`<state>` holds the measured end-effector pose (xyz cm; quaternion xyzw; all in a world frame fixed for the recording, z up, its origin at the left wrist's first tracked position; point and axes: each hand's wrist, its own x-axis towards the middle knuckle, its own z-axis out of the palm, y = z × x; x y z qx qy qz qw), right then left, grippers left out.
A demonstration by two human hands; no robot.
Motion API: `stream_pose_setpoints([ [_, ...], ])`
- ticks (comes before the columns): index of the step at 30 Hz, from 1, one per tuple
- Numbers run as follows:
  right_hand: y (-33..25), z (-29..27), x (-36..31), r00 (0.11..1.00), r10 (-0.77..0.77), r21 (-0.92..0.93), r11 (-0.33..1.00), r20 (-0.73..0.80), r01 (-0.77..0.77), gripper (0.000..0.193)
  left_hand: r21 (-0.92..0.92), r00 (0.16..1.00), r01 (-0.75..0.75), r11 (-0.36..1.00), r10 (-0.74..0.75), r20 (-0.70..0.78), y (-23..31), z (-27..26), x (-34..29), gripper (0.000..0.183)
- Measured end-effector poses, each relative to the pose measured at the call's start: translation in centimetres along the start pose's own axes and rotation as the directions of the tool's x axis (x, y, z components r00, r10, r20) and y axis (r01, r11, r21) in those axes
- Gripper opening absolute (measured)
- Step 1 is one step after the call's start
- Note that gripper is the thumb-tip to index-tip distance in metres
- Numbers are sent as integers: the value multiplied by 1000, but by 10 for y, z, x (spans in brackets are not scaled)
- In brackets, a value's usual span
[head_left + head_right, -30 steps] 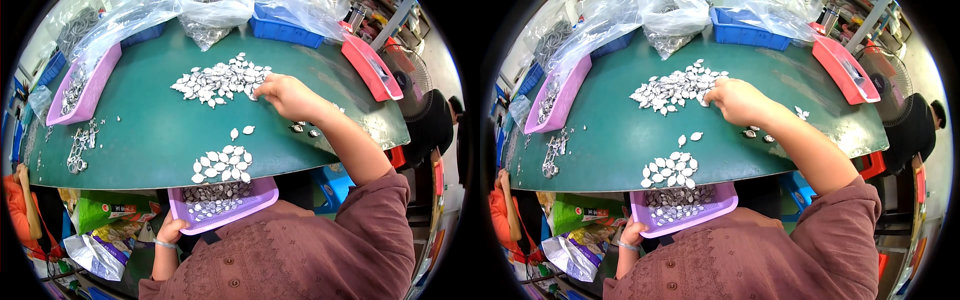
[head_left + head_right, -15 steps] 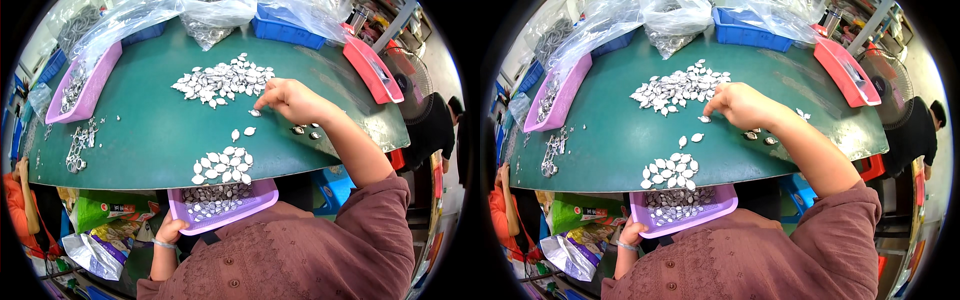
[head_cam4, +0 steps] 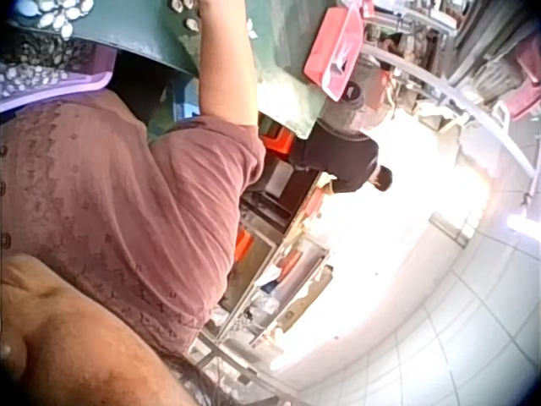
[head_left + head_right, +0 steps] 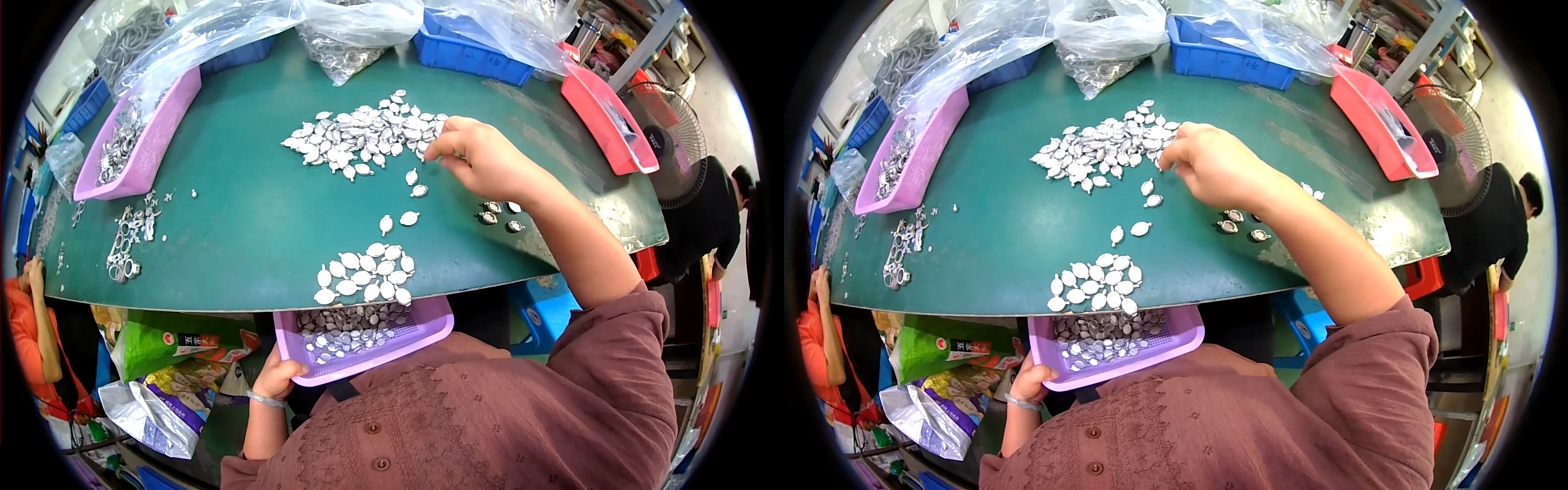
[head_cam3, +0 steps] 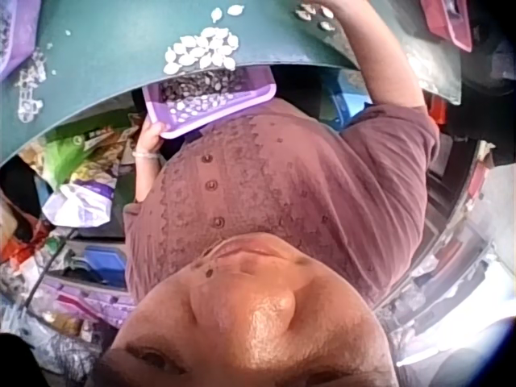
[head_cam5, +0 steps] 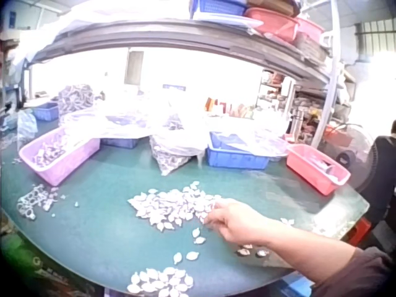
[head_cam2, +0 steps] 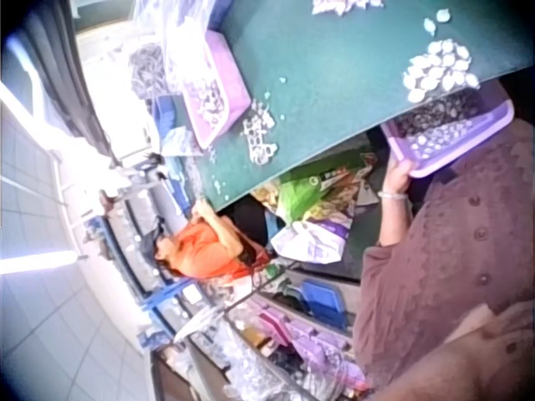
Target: The person sorts small metal pieces by hand on a table, picking pieces from a pile, arranging some into an organized group near a purple basket, and placing others aside.
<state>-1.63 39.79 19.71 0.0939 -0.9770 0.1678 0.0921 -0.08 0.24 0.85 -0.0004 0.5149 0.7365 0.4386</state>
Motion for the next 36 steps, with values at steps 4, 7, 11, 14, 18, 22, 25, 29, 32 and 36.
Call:
stream_pose_setpoints([
  [4, -2, 6, 5, 987, 159, 22, 987, -37, -158, 17, -4, 1000, -1, 1000, 1, 9, 1, 0, 1, 66],
  [7, 3, 10, 5, 984, 168, 12, 986, -49, -168, 16, -6, 1000, 3, 1000, -3, 18, -1, -1, 2, 66],
  [11, 3, 6, 5, 993, 115, 49, 992, 33, -117, 17, -6, 1000, -10, 1000, 10, 6, 0, 1, 1, 65],
  [14, 1, 6, 4, 986, 161, 77, 983, 36, -164, 19, 2, 1000, -2, 1000, 2, 4, 0, 3, -1, 65],
  [18, 4, 9, 7, 996, 81, 111, 990, 29, -83, 21, -1, 1000, -9, 1000, 9, 7, 2, 4, 0, 64],
  [22, 3, 9, 8, 996, 52, 70, 996, 67, -57, 22, 3, 1000, -10, 1000, 10, 1, 2, 1, 0, 64],
  [25, 1, 6, 9, 997, 53, 64, 996, 57, -57, 22, -3, 1000, -15, 1000, 15, 3, 2, 3, 1, 64],
  [29, -2, 2, 7, 966, 239, 101, 963, 102, -249, 19, 1, 1000, -13, 1000, 13, 0, 0, 4, -1, 64],
  [32, 4, 6, 5, 991, 116, 41, 992, 62, -119, 16, 8, 1000, -13, 1000, 13, 6, -2, 0, 0, 64],
  [36, 1, 0, 8, 986, 63, -17, 998, 153, -61, 16, 9, 1000, -17, 1000, 17, 9, -1, 0, 1, 64],
])
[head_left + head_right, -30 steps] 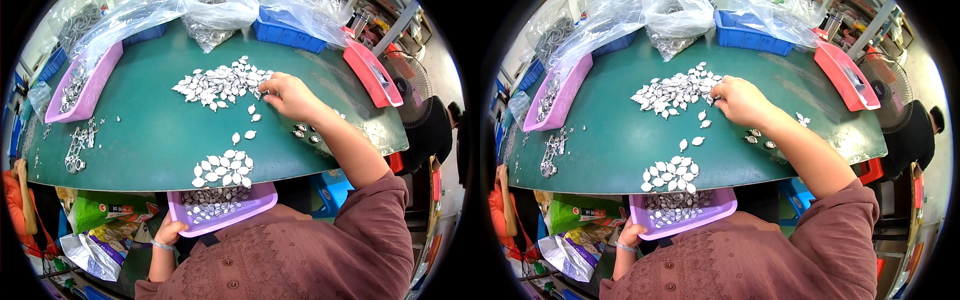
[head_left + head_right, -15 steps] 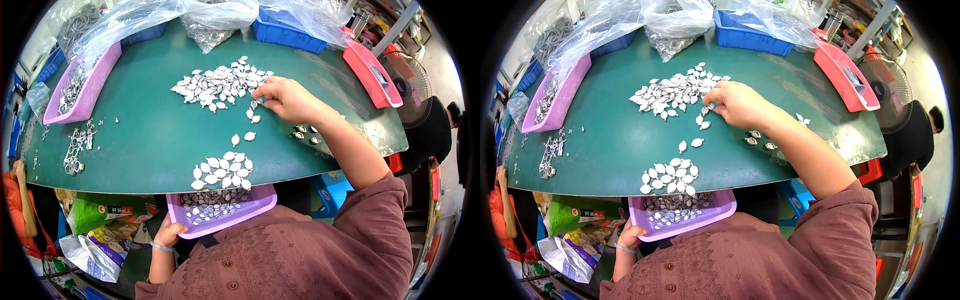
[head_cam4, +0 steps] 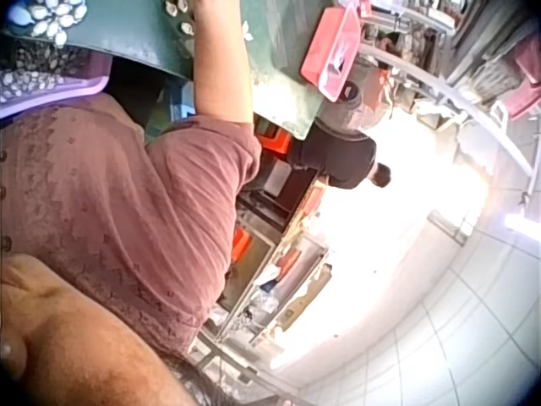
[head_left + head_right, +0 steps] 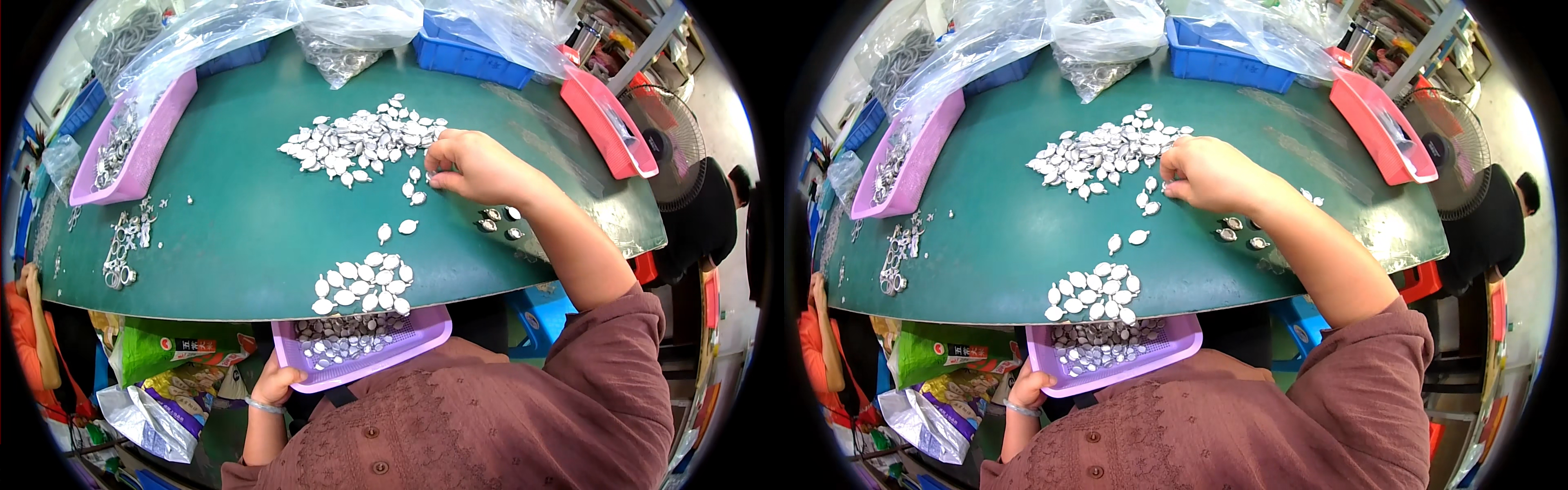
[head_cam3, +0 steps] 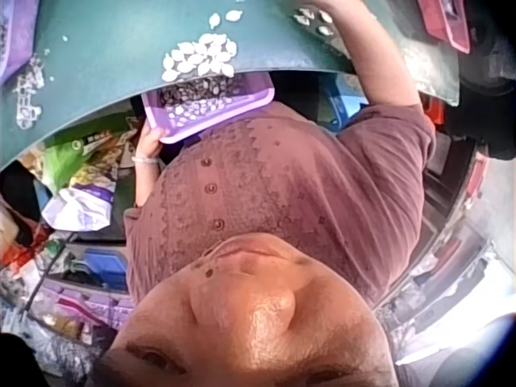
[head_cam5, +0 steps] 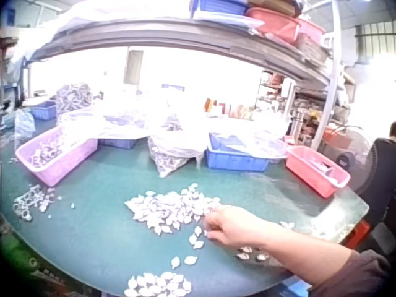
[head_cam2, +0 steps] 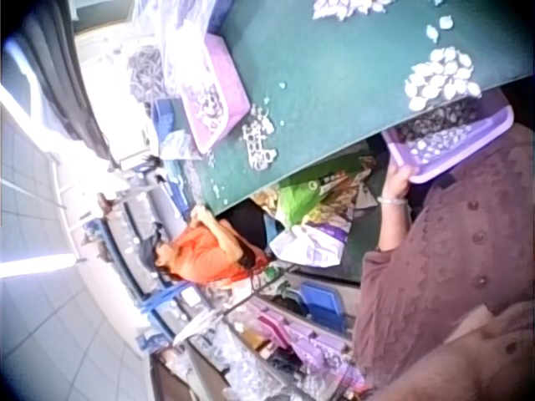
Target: The person sorts small metal pieces by hand on a table, picking pieces from a pile, arranging some into an organized group near a purple basket, and placing others aside.
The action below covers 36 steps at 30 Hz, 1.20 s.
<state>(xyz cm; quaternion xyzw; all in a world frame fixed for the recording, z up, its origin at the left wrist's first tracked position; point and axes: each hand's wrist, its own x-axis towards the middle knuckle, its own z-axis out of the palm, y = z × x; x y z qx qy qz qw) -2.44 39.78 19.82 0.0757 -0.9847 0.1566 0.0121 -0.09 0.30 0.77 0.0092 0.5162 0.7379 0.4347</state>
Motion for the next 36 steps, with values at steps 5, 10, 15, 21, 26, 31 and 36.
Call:
stream_pose_setpoints([
  [5, -5, 5, 7, 999, 43, 29, 999, -12, -43, 21, -2, 1000, 10, 1000, -10, -8, 2, 4, -1, 65],
  [10, -7, 12, 16, 985, 166, 94, 982, -45, -161, 15, 7, 1000, 16, 1000, -16, -18, 2, 3, -2, 66],
  [15, -7, 9, 21, 987, 156, 133, 979, -19, -153, 9, 2, 1000, -4, 1000, 4, -8, 0, -1, 0, 66],
  [21, 1, 8, 11, 992, 121, 176, 978, -43, -112, 14, 5, 1000, 1, 1000, -1, 7, 1, 4, 0, 67],
  [26, -9, 10, 7, 996, 84, 108, 991, -2, -83, 19, 9, 1000, 2, 1000, -2, 14, 3, 2, 1, 66],
  [31, -34, 13, -1, 996, -69, 117, 991, 54, 62, 18, 12, 1000, 6, 1000, -6, -8, 4, 2, 1, 64],
  [36, -75, 22, -19, 975, -174, 146, 977, 135, 154, 24, 17, 1000, 3, 1000, -3, -5, 2, 3, -1, 62],
])
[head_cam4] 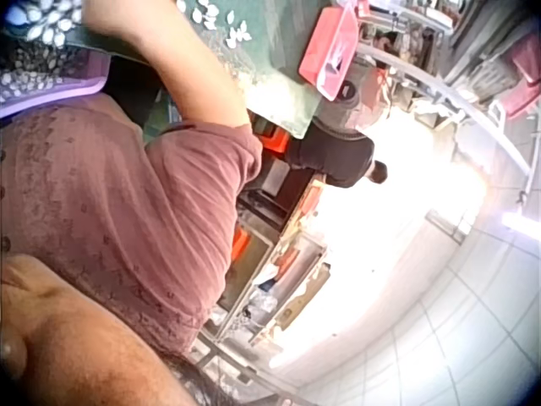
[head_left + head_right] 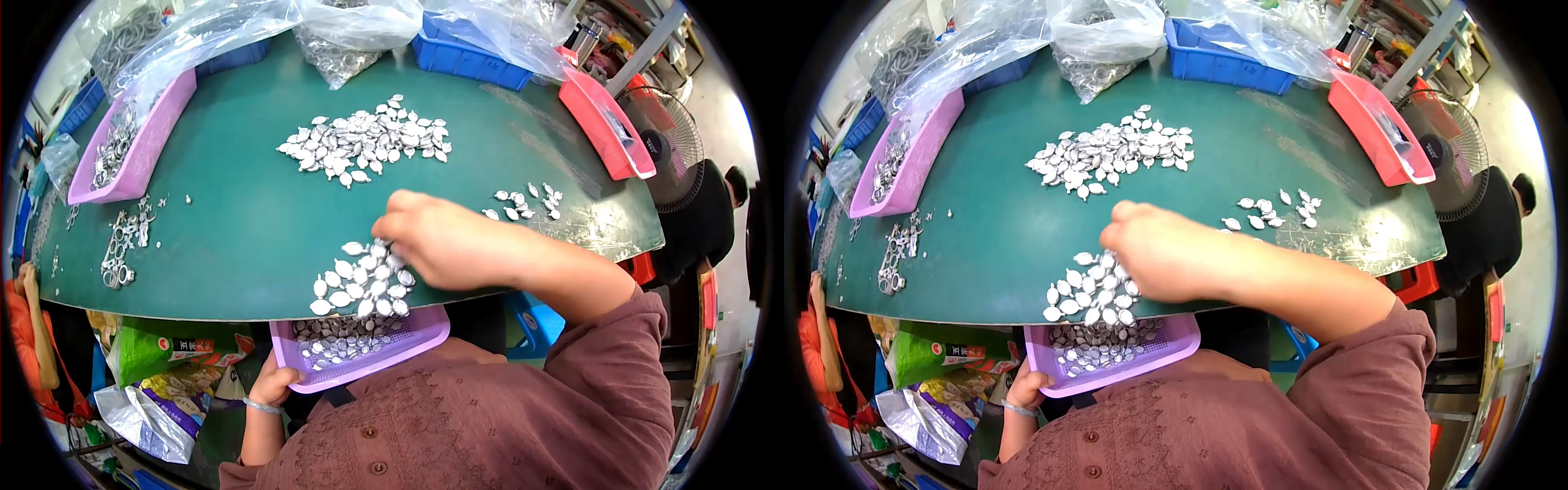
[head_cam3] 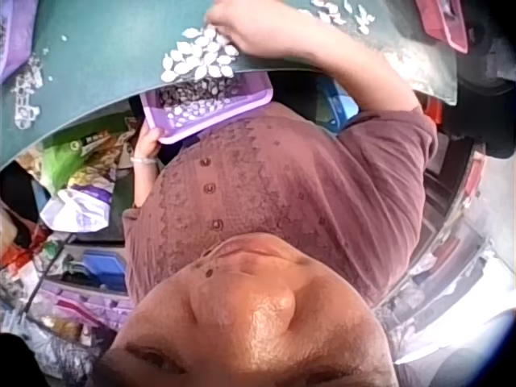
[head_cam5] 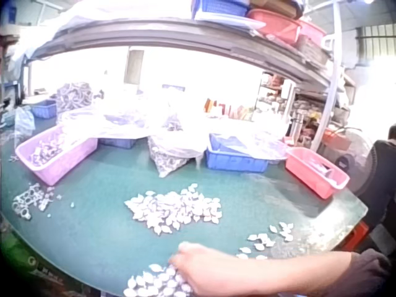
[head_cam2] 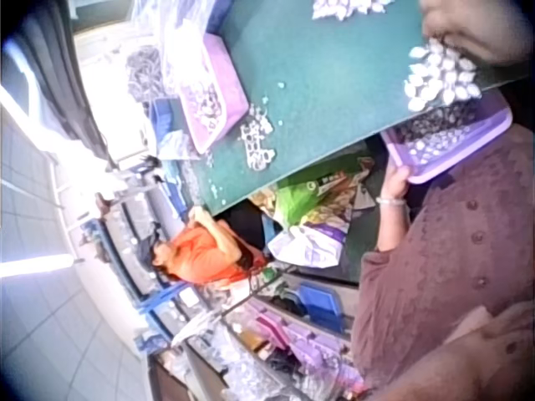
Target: The person sorts small metal pieces by hand on a table, picking pieces from a pile, arranging some into an organized group near a purple basket, and placing others aside.
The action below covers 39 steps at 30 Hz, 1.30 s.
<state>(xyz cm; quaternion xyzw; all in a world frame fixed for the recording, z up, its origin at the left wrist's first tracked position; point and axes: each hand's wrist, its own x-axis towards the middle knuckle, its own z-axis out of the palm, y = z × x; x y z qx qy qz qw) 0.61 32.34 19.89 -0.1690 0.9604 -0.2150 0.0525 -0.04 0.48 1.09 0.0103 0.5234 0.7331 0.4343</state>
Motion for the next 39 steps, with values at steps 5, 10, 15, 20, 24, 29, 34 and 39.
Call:
stream_pose_setpoints([
  [5, 14, -12, 5, 994, -46, -16, 999, -96, 45, 20, -3, 1000, -11, 1000, 11, -10, -1, 4, -2, 63],
  [10, 76, -23, 16, 934, 192, -176, 951, -302, -253, 13, 4, 1000, -13, 1000, 13, 5, -2, 3, 0, 65],
  [15, 81, -19, 22, 932, 137, -168, 965, -336, -202, 11, -3, 1000, -6, 1000, 6, 17, 0, -1, 2, 65],
  [20, 68, -24, 9, 954, 107, -124, 981, -279, -147, 10, -6, 1000, -9, 1000, 9, 15, -3, -3, 1, 64],
  [24, 58, -29, 0, 972, 113, -84, 988, -208, -133, 14, -6, 999, -4, 1000, 4, 37, 0, -1, 1, 63],
  [29, 62, -28, -10, 978, 30, -139, 988, -205, -59, 8, -13, 1000, 13, 1000, -13, 19, -3, -3, 2, 64],
  [34, 58, -42, -32, 986, 136, -206, 966, -96, -153, 7, -23, 1000, 5, 1000, -5, 9, 3, 2, 1, 66],
  [39, 60, -41, -34, 981, 107, -141, 981, -164, -131, 10, 8, 999, 30, 1000, -30, 27, 5, 3, 2, 70],
])
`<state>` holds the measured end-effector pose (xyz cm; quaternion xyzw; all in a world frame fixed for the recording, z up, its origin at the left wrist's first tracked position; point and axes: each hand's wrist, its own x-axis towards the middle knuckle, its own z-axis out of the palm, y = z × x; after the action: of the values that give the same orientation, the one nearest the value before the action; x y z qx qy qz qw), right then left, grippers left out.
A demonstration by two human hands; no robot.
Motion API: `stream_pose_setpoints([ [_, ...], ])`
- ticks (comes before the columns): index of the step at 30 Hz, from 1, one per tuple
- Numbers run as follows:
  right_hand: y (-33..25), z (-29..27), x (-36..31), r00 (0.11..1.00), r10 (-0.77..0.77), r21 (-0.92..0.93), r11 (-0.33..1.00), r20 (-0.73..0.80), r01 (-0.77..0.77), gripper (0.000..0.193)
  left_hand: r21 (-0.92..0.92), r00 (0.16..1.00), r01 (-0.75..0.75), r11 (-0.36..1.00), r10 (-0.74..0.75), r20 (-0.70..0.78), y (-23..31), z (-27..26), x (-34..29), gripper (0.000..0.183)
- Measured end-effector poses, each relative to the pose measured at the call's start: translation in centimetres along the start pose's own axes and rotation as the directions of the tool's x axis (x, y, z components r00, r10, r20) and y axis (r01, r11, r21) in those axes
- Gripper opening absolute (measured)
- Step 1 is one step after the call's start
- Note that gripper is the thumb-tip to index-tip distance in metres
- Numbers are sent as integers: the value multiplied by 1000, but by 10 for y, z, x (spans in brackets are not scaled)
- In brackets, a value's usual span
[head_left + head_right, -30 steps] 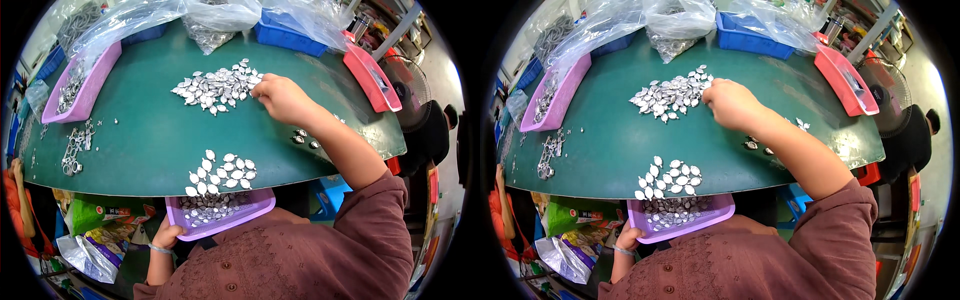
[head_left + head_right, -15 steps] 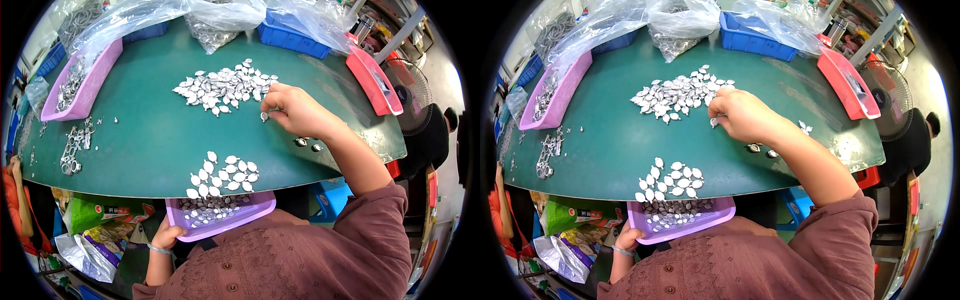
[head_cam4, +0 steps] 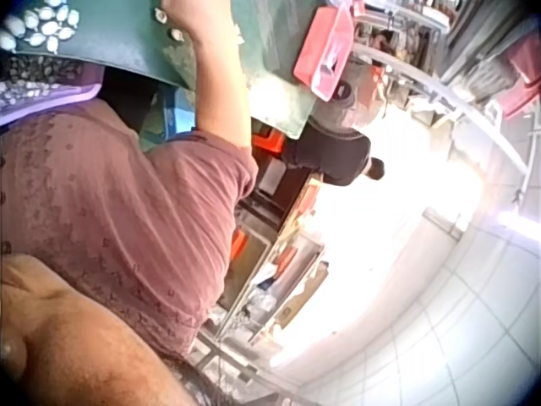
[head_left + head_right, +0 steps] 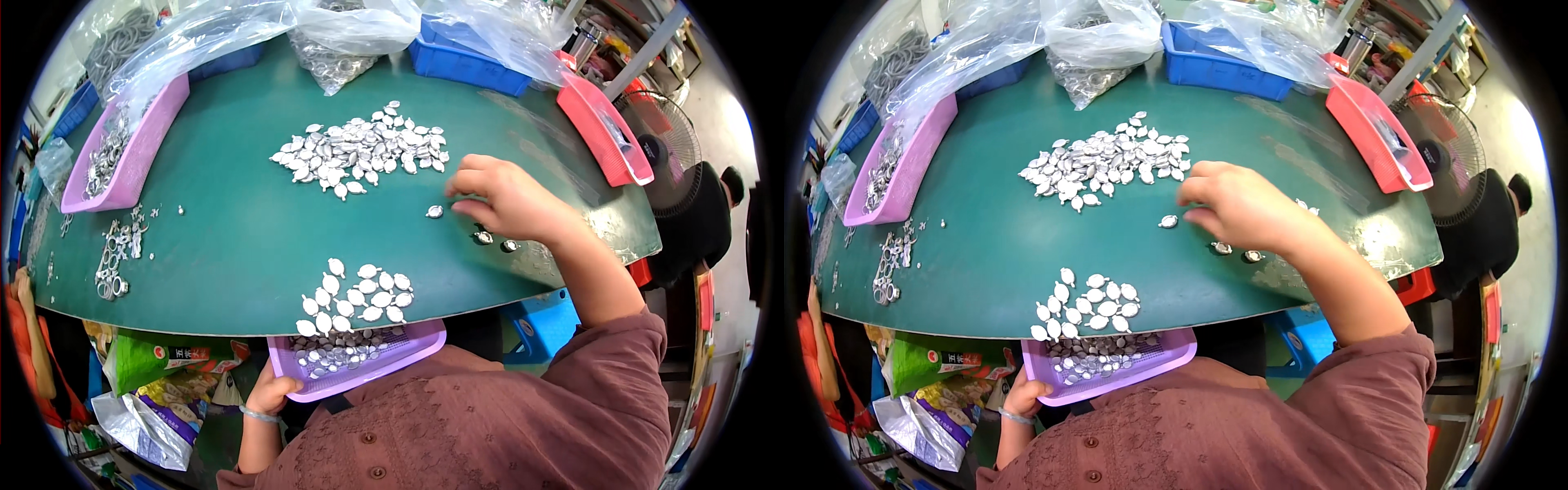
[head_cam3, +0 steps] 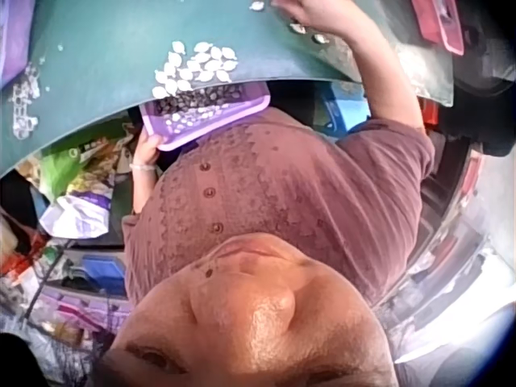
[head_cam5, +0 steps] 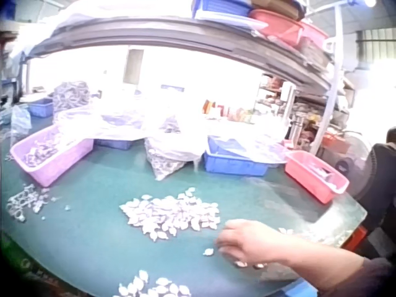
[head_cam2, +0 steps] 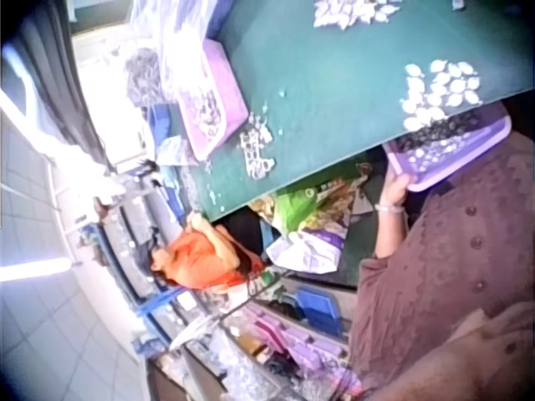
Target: The person sorts small metal pieces by hand on a table, picking pieces from a pile, arranging some into an organized group near a purple basket, and placing others aside.
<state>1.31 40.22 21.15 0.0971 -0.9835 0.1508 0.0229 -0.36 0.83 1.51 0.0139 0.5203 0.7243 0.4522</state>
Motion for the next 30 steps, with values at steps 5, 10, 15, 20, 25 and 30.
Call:
stream_pose_setpoints([
  [5, -6, 11, 6, 994, -112, 33, 993, 14, 112, 10, -22, 1000, -2, 1000, 1, -21, -2, -2, 1, 72],
  [10, 15, -20, -5, 977, 21, -41, 999, 211, -12, 10, -9, 1000, 15, 1000, -15, -26, -4, 1, -3, 75],
  [15, 35, 5, 18, 990, 19, -69, 997, -142, -29, 22, -3, 1000, 14, 1000, -14, -27, 0, -1, 2, 77],
  [20, 22, 13, 30, 999, -17, -50, 999, -48, 14, 30, -17, 999, 19, 1000, -20, -48, -2, 0, 1, 77],
  [25, 20, 10, 41, 982, -187, 58, 981, 1, 186, 31, -3, 998, 45, 999, -45, -33, -2, -2, 3, 75],
  [30, 20, 21, 44, 989, -136, -6, 991, -62, 136, 40, -20, 998, 13, 1000, -14, -53, 3, 2, 3, 73],
])
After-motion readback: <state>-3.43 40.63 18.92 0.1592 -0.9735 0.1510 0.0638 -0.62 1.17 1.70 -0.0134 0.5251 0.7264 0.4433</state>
